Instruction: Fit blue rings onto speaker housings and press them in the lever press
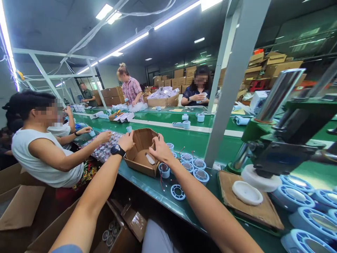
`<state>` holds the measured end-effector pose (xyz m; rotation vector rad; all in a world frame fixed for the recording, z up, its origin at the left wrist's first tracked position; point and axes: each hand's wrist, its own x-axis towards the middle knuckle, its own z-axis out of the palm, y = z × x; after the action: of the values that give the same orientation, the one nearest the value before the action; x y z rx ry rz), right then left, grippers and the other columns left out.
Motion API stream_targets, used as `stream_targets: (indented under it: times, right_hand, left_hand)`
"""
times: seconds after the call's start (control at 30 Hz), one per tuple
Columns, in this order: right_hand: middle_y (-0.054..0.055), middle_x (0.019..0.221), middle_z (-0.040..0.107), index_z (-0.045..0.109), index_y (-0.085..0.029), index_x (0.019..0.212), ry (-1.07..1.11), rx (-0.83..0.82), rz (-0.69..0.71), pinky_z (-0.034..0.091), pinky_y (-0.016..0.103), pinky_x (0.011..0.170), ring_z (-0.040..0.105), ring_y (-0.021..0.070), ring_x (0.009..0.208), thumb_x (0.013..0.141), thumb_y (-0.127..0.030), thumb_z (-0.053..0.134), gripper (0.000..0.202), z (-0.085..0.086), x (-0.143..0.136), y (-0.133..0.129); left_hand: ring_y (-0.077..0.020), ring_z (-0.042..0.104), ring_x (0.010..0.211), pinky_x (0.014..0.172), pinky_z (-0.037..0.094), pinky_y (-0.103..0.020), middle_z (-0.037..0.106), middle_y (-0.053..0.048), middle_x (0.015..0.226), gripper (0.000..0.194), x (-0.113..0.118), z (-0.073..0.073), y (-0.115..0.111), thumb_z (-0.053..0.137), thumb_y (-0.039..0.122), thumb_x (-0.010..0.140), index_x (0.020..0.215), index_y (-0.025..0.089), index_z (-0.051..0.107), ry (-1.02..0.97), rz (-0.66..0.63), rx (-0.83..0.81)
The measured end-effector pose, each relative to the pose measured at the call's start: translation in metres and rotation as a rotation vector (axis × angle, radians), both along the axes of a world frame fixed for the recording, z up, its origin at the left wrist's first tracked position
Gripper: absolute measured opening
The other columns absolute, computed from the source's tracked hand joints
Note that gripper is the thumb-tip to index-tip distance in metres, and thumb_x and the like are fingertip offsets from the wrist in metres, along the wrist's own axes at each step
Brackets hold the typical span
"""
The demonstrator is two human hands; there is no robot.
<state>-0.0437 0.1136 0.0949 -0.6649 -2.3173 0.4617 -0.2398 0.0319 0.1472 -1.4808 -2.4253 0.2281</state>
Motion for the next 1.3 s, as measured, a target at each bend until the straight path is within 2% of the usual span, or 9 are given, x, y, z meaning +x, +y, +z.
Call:
stream_targets:
  times: [0.1, 0.27, 0.5, 0.73, 0.93, 1.07, 1.17, 1.23, 1.3]
  right_hand:
    - [0.018, 0.134, 0.038, 0.053, -0.014, 0.111, -0.008, -0.002, -0.001, 0.049, 0.039, 0.096, 0.059, 0.0245, 0.105, 0.082, -0.027, 0.053, 0.031, 0.003, 0.002, 0.007]
    - [0.017, 0.139, 0.037, 0.056, -0.016, 0.121, -0.066, -0.031, -0.057, 0.051, 0.038, 0.093, 0.062, 0.0233, 0.098, 0.081, -0.023, 0.051, 0.041, 0.007, 0.003, 0.02]
    - [0.021, 0.15, 0.027, 0.045, -0.012, 0.143, -0.138, -0.092, -0.154, 0.047, 0.041, 0.1, 0.06, 0.0296, 0.113, 0.082, -0.02, 0.046, 0.062, 0.009, -0.001, 0.02]
    - [0.023, 0.143, 0.035, 0.044, -0.006, 0.141, -0.181, -0.093, -0.155, 0.044, 0.04, 0.103, 0.057, 0.0315, 0.118, 0.081, -0.02, 0.044, 0.061, 0.017, -0.001, 0.007]
    - [0.021, 0.143, 0.034, 0.046, -0.009, 0.14, -0.18, -0.078, -0.104, 0.04, 0.036, 0.108, 0.052, 0.0284, 0.124, 0.082, -0.019, 0.046, 0.059, 0.013, -0.001, 0.009]
    - [0.02, 0.143, 0.032, 0.047, -0.011, 0.139, -0.147, -0.058, -0.051, 0.039, 0.039, 0.11, 0.048, 0.0291, 0.129, 0.086, -0.031, 0.055, 0.057, 0.003, -0.003, 0.006]
    - [0.018, 0.148, 0.027, 0.048, -0.016, 0.138, -0.123, -0.024, 0.014, 0.039, 0.04, 0.111, 0.045, 0.0297, 0.132, 0.079, -0.043, 0.069, 0.069, -0.002, -0.002, 0.007]
    - [0.017, 0.15, 0.028, 0.043, -0.018, 0.143, -0.102, 0.003, 0.041, 0.039, 0.04, 0.112, 0.04, 0.0284, 0.137, 0.076, -0.045, 0.073, 0.078, -0.002, 0.002, 0.011]
    - [0.016, 0.149, 0.033, 0.036, -0.017, 0.147, -0.073, 0.024, 0.028, 0.038, 0.04, 0.113, 0.037, 0.0254, 0.14, 0.085, -0.042, 0.063, 0.073, -0.001, 0.011, 0.016]
  left_hand:
    - [-0.0333, 0.059, 0.117, 0.095, 0.047, -0.038, 0.049, -0.023, 0.137, 0.08, 0.0, -0.002, -0.003, 0.056, 0.025, 0.089, 0.155, 0.015, 0.012, -0.005, -0.019, 0.001]
    - [-0.0273, 0.064, 0.109, 0.089, 0.049, -0.034, 0.051, -0.02, 0.133, 0.071, 0.0, -0.002, -0.005, 0.038, 0.005, 0.089, 0.155, 0.016, 0.013, -0.032, -0.057, 0.005]
    - [-0.0238, 0.066, 0.106, 0.086, 0.05, -0.03, 0.053, -0.018, 0.133, 0.079, -0.008, -0.002, -0.006, 0.041, 0.0, 0.083, 0.155, 0.016, 0.013, -0.062, -0.149, 0.001]
    - [-0.0237, 0.065, 0.109, 0.084, 0.05, -0.028, 0.053, -0.015, 0.136, 0.092, -0.026, 0.003, -0.007, 0.046, -0.005, 0.074, 0.156, 0.021, 0.014, -0.087, -0.217, -0.02]
    - [-0.0275, 0.065, 0.111, 0.085, 0.051, -0.032, 0.053, -0.016, 0.136, 0.091, -0.034, -0.004, -0.002, 0.047, -0.004, 0.075, 0.156, 0.023, 0.017, -0.128, -0.188, 0.002]
    - [-0.0298, 0.067, 0.108, 0.086, 0.051, -0.036, 0.058, -0.02, 0.13, 0.082, -0.028, -0.009, 0.003, 0.045, -0.001, 0.081, 0.156, 0.02, 0.02, -0.159, -0.121, 0.063]
    - [-0.0303, 0.068, 0.107, 0.085, 0.051, -0.035, 0.066, -0.019, 0.118, 0.072, -0.025, -0.005, 0.006, 0.047, 0.003, 0.084, 0.153, 0.016, 0.028, -0.205, -0.072, 0.103]
    - [-0.0303, 0.067, 0.108, 0.085, 0.051, -0.034, 0.069, -0.019, 0.115, 0.067, -0.026, 0.0, 0.008, 0.052, 0.01, 0.086, 0.15, 0.012, 0.031, -0.238, -0.04, 0.134]
    - [-0.0293, 0.066, 0.112, 0.088, 0.051, -0.032, 0.068, -0.019, 0.12, 0.065, -0.028, 0.006, 0.008, 0.056, 0.02, 0.089, 0.149, 0.01, 0.033, -0.259, -0.019, 0.175]
